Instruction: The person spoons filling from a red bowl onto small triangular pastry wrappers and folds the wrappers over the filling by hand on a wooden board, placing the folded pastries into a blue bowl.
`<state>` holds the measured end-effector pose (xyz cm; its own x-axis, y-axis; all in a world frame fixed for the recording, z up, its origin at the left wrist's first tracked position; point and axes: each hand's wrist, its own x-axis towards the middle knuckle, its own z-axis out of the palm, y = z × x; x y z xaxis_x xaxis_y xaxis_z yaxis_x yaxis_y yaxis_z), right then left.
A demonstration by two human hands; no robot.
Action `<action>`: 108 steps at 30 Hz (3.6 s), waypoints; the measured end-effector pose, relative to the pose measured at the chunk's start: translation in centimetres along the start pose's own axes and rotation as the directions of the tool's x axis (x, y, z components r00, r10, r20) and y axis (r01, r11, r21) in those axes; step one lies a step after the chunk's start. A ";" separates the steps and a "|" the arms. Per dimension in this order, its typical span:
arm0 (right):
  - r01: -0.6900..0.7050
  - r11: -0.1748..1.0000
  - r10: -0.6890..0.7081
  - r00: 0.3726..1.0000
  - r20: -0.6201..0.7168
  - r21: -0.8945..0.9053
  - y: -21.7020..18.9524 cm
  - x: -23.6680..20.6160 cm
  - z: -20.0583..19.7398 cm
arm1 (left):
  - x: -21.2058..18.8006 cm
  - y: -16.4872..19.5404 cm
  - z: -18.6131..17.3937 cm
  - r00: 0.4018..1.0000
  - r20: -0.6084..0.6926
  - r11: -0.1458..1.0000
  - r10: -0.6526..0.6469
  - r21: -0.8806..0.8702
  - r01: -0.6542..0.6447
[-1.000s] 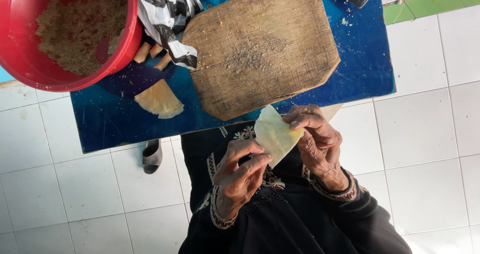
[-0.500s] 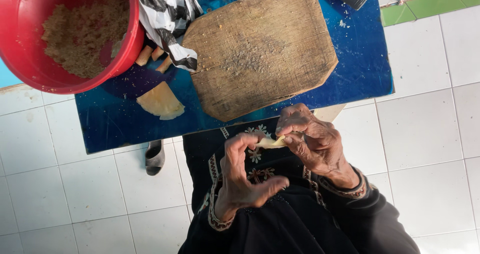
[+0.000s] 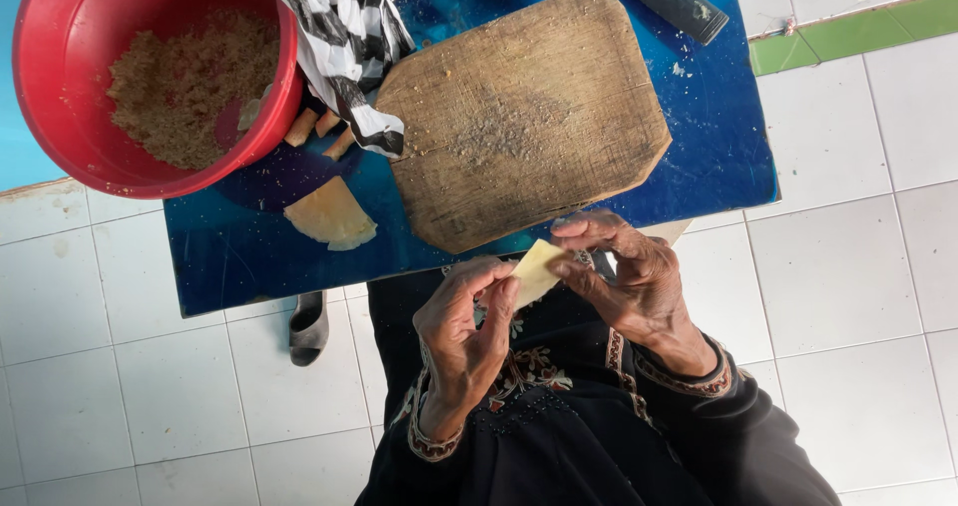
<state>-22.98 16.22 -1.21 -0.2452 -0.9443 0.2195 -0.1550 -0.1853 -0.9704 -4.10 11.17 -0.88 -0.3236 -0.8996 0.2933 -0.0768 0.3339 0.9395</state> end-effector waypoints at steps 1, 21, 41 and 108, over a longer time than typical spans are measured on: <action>0.013 0.998 -0.013 1.000 0.003 -0.068 -0.1 0.5 -0.1 | 0.3 0.1 -0.2 0.999 -0.007 0.994 0.043 0.098 -0.042; 0.452 0.071 -0.443 0.813 0.378 -0.889 0.4 20.9 -4.6 | 6.9 -5.2 -1.7 0.957 -0.064 0.868 0.283 0.441 -0.227; 0.504 0.199 -0.245 0.856 0.456 -0.840 6.3 26.5 -6.3 | 6.7 -5.0 -3.1 0.961 -0.029 0.893 0.277 0.376 -0.246; 0.521 0.373 -0.440 0.828 0.348 -0.767 -2.0 23.5 3.0 | 7.5 -5.9 -4.5 0.939 -0.072 0.922 0.337 0.228 -0.314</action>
<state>-25.57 -6.43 5.58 0.1985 -0.7948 0.5735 -0.9201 -0.3528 -0.1704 -1.79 1.17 -3.39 -0.2616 -0.7521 0.6049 -0.1841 0.6541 0.7337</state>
